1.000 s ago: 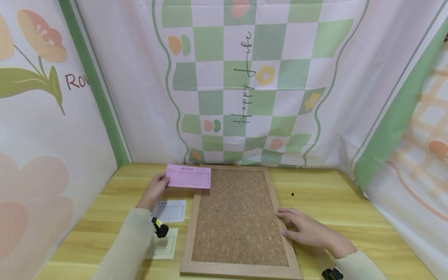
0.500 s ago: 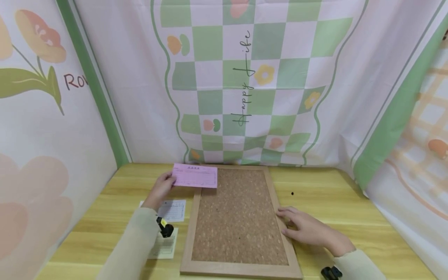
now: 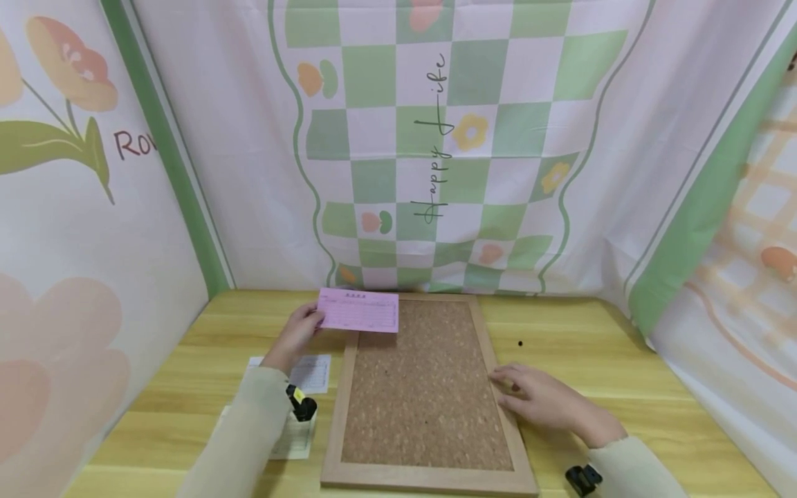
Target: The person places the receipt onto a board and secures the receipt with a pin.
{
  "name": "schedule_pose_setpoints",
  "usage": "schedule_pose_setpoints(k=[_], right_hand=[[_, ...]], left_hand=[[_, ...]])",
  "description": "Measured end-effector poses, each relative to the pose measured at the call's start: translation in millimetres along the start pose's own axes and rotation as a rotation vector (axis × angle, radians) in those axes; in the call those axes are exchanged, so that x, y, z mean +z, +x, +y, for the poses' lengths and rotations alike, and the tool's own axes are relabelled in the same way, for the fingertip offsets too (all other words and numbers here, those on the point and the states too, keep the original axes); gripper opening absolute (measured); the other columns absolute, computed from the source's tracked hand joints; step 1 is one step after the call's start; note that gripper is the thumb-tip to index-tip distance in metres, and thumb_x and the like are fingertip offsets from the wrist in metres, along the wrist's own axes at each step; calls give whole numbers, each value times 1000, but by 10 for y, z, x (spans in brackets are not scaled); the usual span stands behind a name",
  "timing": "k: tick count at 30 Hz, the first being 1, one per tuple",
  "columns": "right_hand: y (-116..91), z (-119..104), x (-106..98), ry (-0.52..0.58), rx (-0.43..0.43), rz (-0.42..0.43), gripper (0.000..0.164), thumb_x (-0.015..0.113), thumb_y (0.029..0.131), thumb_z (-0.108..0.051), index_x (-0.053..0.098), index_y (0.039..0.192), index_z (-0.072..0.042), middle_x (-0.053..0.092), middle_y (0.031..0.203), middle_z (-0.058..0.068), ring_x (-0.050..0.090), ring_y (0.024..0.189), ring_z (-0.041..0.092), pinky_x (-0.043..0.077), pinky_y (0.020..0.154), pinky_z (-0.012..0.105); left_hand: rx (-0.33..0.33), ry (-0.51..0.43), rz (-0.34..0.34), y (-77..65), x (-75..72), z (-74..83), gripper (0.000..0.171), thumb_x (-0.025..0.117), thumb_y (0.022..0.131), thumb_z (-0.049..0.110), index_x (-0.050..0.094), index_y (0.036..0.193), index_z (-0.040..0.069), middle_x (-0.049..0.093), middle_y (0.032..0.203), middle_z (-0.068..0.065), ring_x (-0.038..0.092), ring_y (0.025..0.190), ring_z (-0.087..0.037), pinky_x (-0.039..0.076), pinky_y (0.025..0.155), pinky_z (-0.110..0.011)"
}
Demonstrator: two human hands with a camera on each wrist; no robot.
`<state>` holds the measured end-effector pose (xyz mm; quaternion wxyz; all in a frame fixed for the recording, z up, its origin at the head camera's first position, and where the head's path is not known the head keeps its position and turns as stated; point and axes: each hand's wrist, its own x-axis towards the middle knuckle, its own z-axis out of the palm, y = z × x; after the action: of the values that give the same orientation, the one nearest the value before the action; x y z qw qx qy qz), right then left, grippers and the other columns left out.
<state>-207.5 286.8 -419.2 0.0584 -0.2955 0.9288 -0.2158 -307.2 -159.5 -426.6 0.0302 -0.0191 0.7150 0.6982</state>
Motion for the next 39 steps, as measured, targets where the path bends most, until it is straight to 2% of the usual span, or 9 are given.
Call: schedule_pose_setpoints(k=[5, 14, 20, 28, 39], right_hand=[[44, -3, -14, 11, 49, -2, 38, 63, 100, -26, 62, 130, -2, 61, 127, 15, 64, 104, 27, 54, 87, 44], [179, -2, -29, 26, 6, 44, 28, 61, 101, -17, 66, 126, -4, 68, 117, 4, 63, 108, 28, 52, 90, 50], [292, -22, -63, 92, 42, 34, 30, 57, 103, -14, 63, 130, -4, 68, 121, 6, 64, 108, 27, 52, 89, 50], [421, -46, -90, 29, -15, 80, 29, 59, 102, -13, 64, 127, 1, 68, 119, 13, 65, 101, 27, 54, 85, 48], [596, -86, -158, 31, -15, 88, 30, 56, 103, -12, 63, 128, 2, 66, 122, 18, 65, 102, 29, 53, 87, 48]], left_hand=[[12, -2, -5, 9, 41, 6, 47, 40, 107, 10, 32, 148, -11, 47, 140, -26, 48, 126, -33, 36, 111, -44], [17, -15, -34, 14, 165, 32, 48, 39, 107, 8, 29, 149, -13, 46, 140, -28, 48, 125, -33, 36, 111, -46], [10, -20, -28, 32, 257, 30, 46, 40, 106, 7, 32, 148, -11, 49, 137, -25, 51, 120, -29, 37, 109, -46], [19, -19, -37, 50, 339, 8, 46, 41, 106, 7, 34, 148, -11, 50, 135, -25, 51, 118, -29, 37, 109, -48], [32, -16, -32, 81, 427, -10, 44, 41, 106, 5, 36, 146, -13, 54, 128, -23, 55, 107, -22, 40, 105, -48]])
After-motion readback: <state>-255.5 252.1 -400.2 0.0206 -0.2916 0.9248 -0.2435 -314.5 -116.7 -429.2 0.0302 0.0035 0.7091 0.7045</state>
